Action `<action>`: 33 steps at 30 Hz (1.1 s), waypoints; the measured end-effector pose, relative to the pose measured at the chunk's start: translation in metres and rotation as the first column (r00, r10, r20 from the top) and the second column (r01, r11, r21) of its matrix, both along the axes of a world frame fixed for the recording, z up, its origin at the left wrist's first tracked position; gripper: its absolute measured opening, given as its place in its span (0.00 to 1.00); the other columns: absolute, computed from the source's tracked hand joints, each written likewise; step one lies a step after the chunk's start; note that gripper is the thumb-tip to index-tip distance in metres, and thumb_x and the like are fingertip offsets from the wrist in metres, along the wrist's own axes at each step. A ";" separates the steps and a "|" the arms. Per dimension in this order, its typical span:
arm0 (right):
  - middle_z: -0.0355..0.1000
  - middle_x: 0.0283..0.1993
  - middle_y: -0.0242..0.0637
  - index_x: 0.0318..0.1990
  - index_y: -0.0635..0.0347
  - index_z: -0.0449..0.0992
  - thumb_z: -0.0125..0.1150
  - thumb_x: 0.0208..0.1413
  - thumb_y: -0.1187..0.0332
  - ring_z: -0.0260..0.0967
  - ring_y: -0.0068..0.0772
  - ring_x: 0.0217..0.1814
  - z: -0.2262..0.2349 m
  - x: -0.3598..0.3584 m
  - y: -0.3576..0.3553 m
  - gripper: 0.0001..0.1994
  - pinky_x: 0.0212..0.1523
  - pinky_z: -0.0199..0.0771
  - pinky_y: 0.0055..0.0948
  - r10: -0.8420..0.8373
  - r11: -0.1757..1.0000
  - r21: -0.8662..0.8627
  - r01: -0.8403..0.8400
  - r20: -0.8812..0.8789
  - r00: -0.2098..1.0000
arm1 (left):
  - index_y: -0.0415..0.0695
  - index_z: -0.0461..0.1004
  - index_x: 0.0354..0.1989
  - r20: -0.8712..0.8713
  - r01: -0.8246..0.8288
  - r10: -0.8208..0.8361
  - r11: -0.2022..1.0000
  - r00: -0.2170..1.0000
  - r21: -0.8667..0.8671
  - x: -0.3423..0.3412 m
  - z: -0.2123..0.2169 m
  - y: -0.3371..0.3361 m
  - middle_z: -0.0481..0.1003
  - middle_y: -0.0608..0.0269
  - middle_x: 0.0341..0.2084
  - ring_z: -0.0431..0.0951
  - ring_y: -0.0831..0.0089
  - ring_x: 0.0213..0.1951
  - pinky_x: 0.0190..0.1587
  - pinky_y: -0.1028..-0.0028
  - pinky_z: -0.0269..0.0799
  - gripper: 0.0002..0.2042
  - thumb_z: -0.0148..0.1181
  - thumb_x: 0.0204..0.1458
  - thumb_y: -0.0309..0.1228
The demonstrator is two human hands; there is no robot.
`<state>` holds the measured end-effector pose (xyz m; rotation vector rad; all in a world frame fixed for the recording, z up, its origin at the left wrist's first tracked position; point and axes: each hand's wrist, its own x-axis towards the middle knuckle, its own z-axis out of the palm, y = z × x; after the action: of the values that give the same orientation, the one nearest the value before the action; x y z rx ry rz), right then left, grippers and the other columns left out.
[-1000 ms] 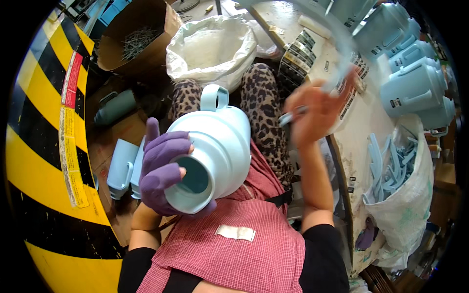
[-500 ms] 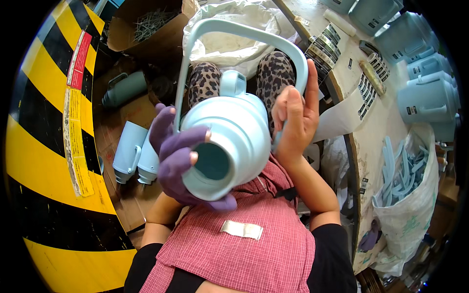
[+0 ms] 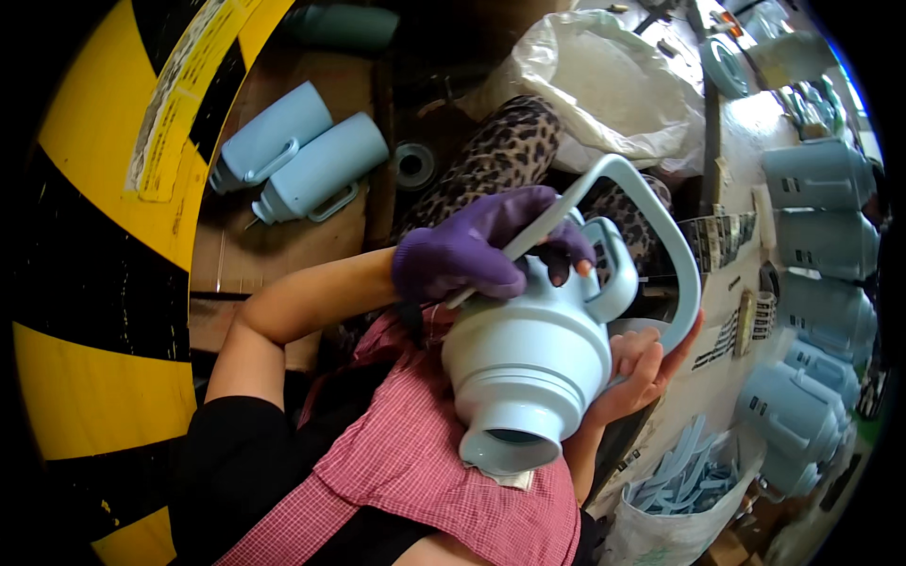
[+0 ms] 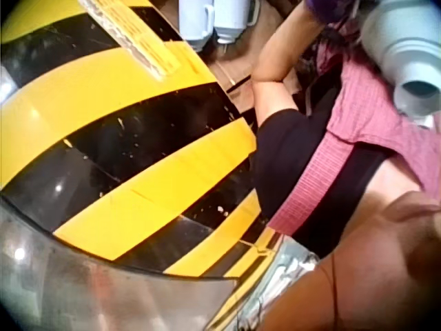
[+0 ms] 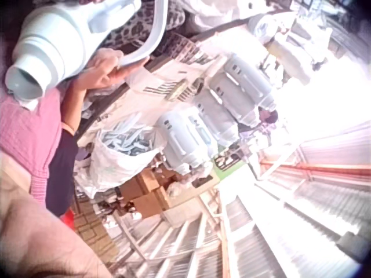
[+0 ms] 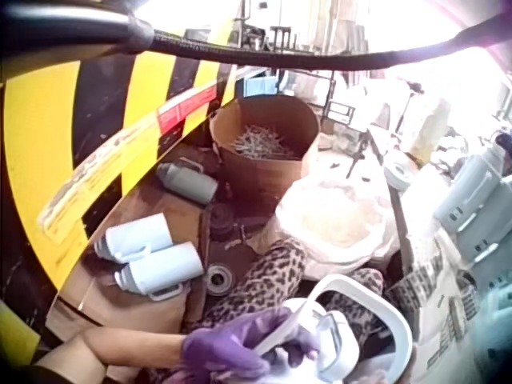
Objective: The person assembles vacuum flasks by inserting internal glass components, placing rubber gaskets, and applying labels to the outer plastic carafes. They handle one flask at a time, picking up components from nearby containers and placing finished flasks on a table.
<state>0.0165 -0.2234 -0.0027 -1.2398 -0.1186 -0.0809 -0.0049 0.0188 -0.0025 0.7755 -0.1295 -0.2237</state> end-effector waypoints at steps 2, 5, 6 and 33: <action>0.54 0.20 0.23 0.78 0.60 0.47 0.48 0.65 0.74 0.46 0.11 0.16 -0.001 0.001 0.000 0.34 0.17 0.48 0.17 -0.035 0.999 -0.011 0.035 -0.015 0.999 | 0.50 0.64 0.45 -0.002 -0.047 0.047 0.999 0.999 0.020 -0.001 -0.008 -0.004 0.75 0.54 0.50 0.70 0.73 0.42 0.51 0.72 0.66 0.23 0.62 0.37 0.25; 0.54 0.20 0.23 0.78 0.60 0.47 0.47 0.65 0.74 0.45 0.11 0.17 -0.003 0.001 0.002 0.34 0.18 0.48 0.17 -0.031 0.999 -0.017 0.031 -0.008 0.999 | 0.49 0.63 0.45 0.163 -0.110 0.096 0.991 0.982 0.082 -0.006 -0.013 -0.006 0.74 0.55 0.49 0.70 0.74 0.42 0.51 0.73 0.66 0.18 0.56 0.43 0.24; 0.54 0.20 0.23 0.78 0.59 0.47 0.47 0.65 0.74 0.45 0.11 0.17 -0.002 0.001 0.003 0.34 0.20 0.48 0.17 -0.012 0.999 0.030 0.012 0.004 1.000 | 0.49 0.63 0.45 0.179 -0.109 0.095 0.992 0.979 0.069 -0.007 -0.013 -0.005 0.74 0.55 0.49 0.70 0.74 0.42 0.51 0.73 0.66 0.18 0.56 0.43 0.24; 0.72 0.46 0.39 0.66 0.60 0.66 0.51 0.70 0.54 0.70 0.35 0.52 -0.078 0.130 0.016 0.24 0.52 0.74 0.37 0.424 0.840 0.412 -0.353 -0.092 0.901 | 0.48 0.71 0.61 0.825 -0.924 -0.461 0.028 0.328 0.382 0.124 0.040 0.085 0.67 0.48 0.64 0.73 0.53 0.60 0.60 0.49 0.68 0.22 0.60 0.58 0.38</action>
<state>0.1464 -0.2073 -0.0806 -0.8005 -0.1875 0.3525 0.1186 0.1039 0.0372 2.4066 -0.9954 0.9116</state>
